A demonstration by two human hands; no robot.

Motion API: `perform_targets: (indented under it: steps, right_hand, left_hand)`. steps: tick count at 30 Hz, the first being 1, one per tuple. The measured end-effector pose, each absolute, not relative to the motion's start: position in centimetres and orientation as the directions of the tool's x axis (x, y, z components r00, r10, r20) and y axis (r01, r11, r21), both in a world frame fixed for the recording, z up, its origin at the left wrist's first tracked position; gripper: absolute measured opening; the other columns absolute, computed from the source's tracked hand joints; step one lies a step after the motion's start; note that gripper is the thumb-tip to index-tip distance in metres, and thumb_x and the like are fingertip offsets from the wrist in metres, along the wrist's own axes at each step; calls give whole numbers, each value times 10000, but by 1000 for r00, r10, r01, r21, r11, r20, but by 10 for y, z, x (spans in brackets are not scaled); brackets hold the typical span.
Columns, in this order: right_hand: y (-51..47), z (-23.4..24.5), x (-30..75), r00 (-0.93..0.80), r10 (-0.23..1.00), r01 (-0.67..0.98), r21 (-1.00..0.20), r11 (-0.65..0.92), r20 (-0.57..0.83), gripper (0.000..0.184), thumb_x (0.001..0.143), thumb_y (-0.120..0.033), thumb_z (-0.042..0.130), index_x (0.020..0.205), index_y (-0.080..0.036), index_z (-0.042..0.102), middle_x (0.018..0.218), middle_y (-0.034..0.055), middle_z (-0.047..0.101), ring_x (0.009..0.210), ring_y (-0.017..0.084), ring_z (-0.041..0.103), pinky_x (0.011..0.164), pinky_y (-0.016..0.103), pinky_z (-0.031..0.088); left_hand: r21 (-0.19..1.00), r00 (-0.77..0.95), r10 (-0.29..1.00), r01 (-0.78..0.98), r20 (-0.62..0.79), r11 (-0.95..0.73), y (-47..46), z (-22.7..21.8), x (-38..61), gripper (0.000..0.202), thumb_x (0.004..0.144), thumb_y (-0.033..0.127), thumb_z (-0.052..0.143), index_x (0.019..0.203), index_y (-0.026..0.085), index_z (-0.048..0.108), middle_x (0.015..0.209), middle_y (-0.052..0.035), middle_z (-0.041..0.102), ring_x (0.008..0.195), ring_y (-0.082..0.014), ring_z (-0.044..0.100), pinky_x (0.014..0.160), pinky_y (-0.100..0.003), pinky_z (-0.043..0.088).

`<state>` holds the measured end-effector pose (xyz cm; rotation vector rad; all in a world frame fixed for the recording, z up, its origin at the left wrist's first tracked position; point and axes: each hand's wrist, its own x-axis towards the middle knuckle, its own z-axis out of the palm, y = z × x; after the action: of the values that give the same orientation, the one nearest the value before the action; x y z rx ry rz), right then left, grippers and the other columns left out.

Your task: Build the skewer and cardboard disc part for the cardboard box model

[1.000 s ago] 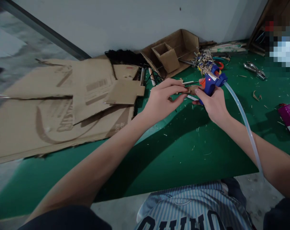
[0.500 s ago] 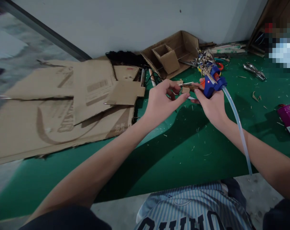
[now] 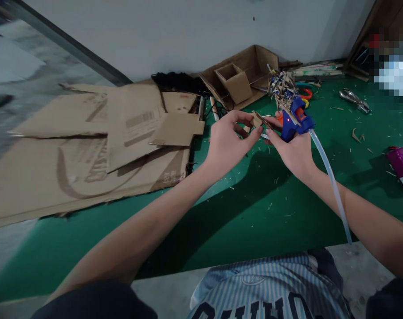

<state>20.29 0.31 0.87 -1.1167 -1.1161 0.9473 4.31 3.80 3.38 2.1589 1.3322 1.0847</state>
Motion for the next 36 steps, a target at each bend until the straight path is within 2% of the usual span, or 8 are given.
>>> perform_targets:
  steps: [7, 14, 23, 32, 36]
  right_hand:
    - [2, 10, 202, 199, 966, -46, -983, 176, 164, 447, 728, -515, 864, 1082, -309, 686, 1298, 71, 715, 1218, 346, 704, 906, 571, 674]
    - [5, 5, 205, 195, 962, 14, -982, 191, 190, 386, 734, -484, 870, 1040, -286, 742, 1310, 80, 714, 1198, 363, 712, 938, 600, 668]
    - [12, -10, 213, 120, 960, 165, -959, 233, 253, 442, 812, -498, 793, 1182, -265, 729, 1366, 89, 715, 1182, 354, 738, 891, 535, 709]
    - [12, -12, 210, 140, 949, 270, -933, 238, 282, 329, 865, -390, 736, 1146, -225, 777, 1295, 113, 745, 1088, 321, 770, 835, 472, 721]
    - [12, -13, 209, 157, 945, 258, -935, 242, 288, 325, 858, -380, 736, 1129, -207, 779, 1296, 117, 737, 1049, 300, 775, 808, 444, 722]
  left_hand:
    - [662, 225, 871, 576, 436, -480, 39, 35, 43, 123, 872, 267, 713, 949, 198, 646, 945, -33, 758, 639, -110, 596, 586, -270, 471]
    - [674, 245, 872, 558, 424, -484, 44, 33, 40, 119, 846, 225, 709, 950, 188, 665, 932, -34, 762, 620, -93, 574, 587, -261, 456]
    - [667, 244, 884, 585, 398, -462, 44, 34, 40, 119, 832, 184, 720, 944, 175, 683, 924, -25, 756, 637, -90, 585, 610, -252, 451]
    - [599, 236, 908, 689, 347, -408, 43, 36, 40, 143, 825, 199, 712, 961, 188, 670, 972, -43, 767, 754, -147, 656, 609, -267, 435]
    - [594, 245, 918, 704, 312, -389, 43, 36, 40, 148, 844, 218, 709, 983, 185, 669, 975, -50, 772, 790, -165, 675, 619, -277, 444]
